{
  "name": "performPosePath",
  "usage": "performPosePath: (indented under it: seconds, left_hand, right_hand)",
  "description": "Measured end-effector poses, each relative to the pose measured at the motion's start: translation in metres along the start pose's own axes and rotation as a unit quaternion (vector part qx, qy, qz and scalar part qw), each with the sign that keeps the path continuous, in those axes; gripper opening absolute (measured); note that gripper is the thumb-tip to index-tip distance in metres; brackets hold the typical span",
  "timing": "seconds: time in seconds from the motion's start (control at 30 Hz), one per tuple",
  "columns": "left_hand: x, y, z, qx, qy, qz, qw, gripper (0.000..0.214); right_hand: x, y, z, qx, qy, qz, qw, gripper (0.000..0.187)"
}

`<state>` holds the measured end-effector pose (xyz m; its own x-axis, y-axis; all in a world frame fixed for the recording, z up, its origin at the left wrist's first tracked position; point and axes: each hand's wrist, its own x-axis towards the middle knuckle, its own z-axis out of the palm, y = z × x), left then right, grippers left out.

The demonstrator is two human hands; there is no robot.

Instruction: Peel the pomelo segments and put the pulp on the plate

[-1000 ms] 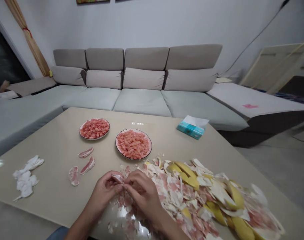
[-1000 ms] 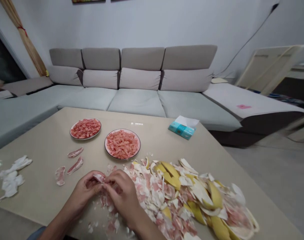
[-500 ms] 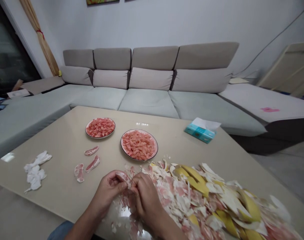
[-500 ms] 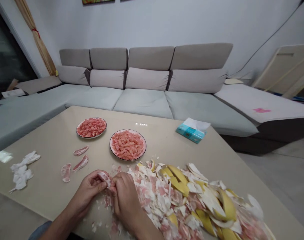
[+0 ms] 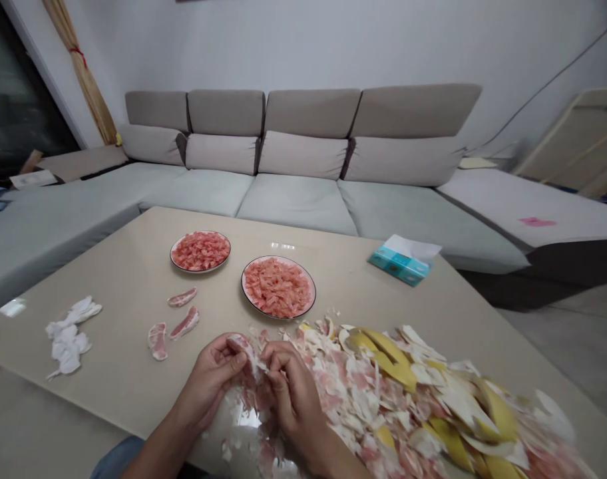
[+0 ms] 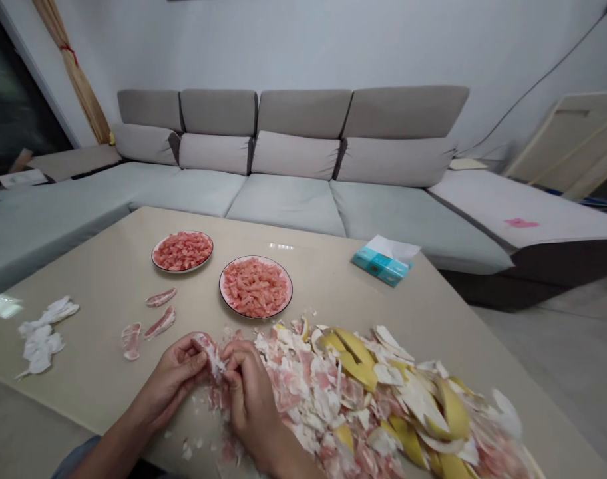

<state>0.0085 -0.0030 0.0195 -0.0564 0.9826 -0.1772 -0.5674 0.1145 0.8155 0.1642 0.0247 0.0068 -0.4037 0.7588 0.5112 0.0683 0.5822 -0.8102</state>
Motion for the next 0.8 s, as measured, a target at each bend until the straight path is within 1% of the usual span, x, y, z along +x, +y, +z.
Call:
performPosePath:
  seconds: [0.13, 0.2, 0.27, 0.33, 0.4, 0.43, 0.47, 0.57, 0.63, 0.73, 0.8]
  left_hand:
    - [0.001, 0.0, -0.002, 0.006, 0.007, 0.009, 1.0, 0.019]
    - [0.002, -0.001, -0.007, 0.004, 0.03, 0.007, 1.0, 0.02]
    - [0.005, -0.001, -0.012, -0.011, 0.064, 0.007, 0.998, 0.02]
    - [0.007, 0.0, -0.016, -0.036, 0.073, 0.011, 0.997, 0.019]
    - [0.007, 0.002, -0.016, -0.065, 0.046, 0.011, 0.997, 0.018]
    - [0.007, 0.003, -0.016, -0.079, 0.029, 0.007, 0.996, 0.019]
    - [0.006, 0.003, -0.015, -0.091, 0.015, 0.001, 0.996, 0.022]
    - [0.003, 0.004, -0.012, -0.114, -0.011, -0.012, 0.993, 0.033]
    - [0.002, 0.004, -0.011, -0.119, -0.026, -0.014, 0.992, 0.036]
    - [0.001, 0.005, -0.011, -0.118, -0.047, -0.012, 0.992, 0.036]
    - [0.0, 0.005, -0.011, -0.108, -0.056, -0.009, 0.992, 0.037]
  right_hand:
    - [-0.006, 0.006, 0.003, 0.042, 0.002, 0.033, 0.999, 0.02]
    - [-0.007, 0.009, 0.002, 0.06, 0.011, 0.049, 0.997, 0.02]
    - [-0.006, 0.01, -0.002, 0.057, 0.02, 0.07, 0.996, 0.019]
    - [-0.003, 0.009, -0.006, 0.034, 0.018, 0.096, 0.995, 0.017]
    - [0.001, 0.006, -0.009, 0.009, 0.0, 0.116, 0.993, 0.012]
    - [0.003, 0.005, -0.01, 0.001, -0.015, 0.115, 0.993, 0.01]
    - [0.005, 0.003, -0.01, -0.002, -0.033, 0.103, 0.994, 0.01]
    - [0.007, 0.003, -0.009, 0.0, -0.082, 0.057, 0.995, 0.02]
    - [0.006, 0.003, -0.008, -0.006, -0.077, 0.07, 0.995, 0.023]
    - [0.006, 0.003, -0.008, -0.017, -0.054, 0.122, 0.991, 0.018]
    - [0.008, 0.001, -0.008, -0.014, -0.051, 0.124, 0.991, 0.014]
